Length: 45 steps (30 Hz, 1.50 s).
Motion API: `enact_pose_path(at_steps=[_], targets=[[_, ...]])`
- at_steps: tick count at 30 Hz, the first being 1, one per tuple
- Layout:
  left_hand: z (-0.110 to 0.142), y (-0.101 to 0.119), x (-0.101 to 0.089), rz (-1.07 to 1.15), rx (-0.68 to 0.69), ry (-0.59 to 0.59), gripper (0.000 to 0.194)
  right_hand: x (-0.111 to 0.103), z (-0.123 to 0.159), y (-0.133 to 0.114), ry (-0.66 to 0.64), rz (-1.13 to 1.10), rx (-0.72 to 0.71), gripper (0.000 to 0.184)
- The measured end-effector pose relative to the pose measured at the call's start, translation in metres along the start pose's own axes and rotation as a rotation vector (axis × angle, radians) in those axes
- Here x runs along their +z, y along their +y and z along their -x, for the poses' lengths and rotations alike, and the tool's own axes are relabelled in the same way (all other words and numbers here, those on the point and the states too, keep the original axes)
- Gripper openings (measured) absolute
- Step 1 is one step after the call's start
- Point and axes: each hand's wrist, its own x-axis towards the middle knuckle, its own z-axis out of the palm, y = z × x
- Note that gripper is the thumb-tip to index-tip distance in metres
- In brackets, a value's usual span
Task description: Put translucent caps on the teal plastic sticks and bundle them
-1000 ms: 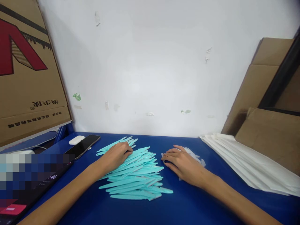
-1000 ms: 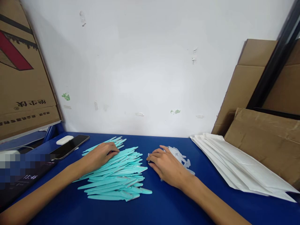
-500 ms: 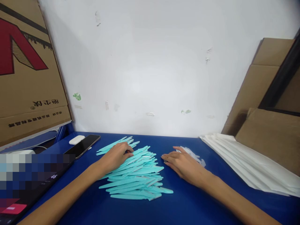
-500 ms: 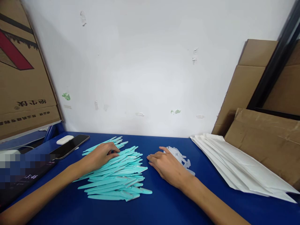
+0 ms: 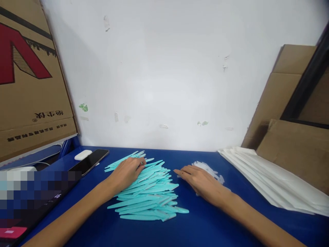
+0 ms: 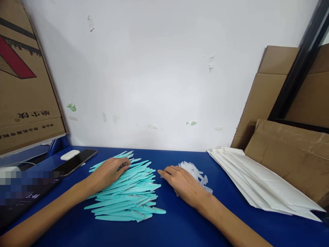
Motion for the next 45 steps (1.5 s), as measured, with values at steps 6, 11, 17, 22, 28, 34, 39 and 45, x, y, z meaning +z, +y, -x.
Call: enact_pose_path(at_steps=[6,11,17,22,28,34,39,45], targets=[[0.004,0.017,-0.008,0.037,0.033,0.078,0.025,0.002,0.001,0.001,0.117,-0.155,0.160,0.040],[0.008,0.031,-0.011,0.145,0.135,0.141,0.024,0.004,-0.003,0.000,0.257,-0.256,0.201,0.038],[0.015,0.040,-0.009,0.144,0.226,0.117,0.021,0.000,-0.002,-0.004,0.370,-0.277,0.120,0.034],[0.017,0.045,-0.009,0.107,0.305,0.124,0.021,-0.003,-0.001,-0.008,0.415,-0.239,0.023,0.033],[0.017,0.045,-0.006,0.083,0.311,0.125,0.020,-0.004,-0.001,-0.008,0.444,-0.227,-0.016,0.033],[0.015,0.041,-0.006,0.100,0.300,0.172,0.019,-0.006,-0.003,-0.009,0.533,-0.246,0.033,0.029],[0.014,0.041,-0.006,0.137,0.291,0.196,0.018,-0.008,-0.003,-0.008,0.618,-0.248,0.030,0.027],[0.015,0.042,-0.008,0.122,0.306,0.173,0.019,-0.005,-0.003,-0.010,0.586,-0.254,-0.022,0.029]])
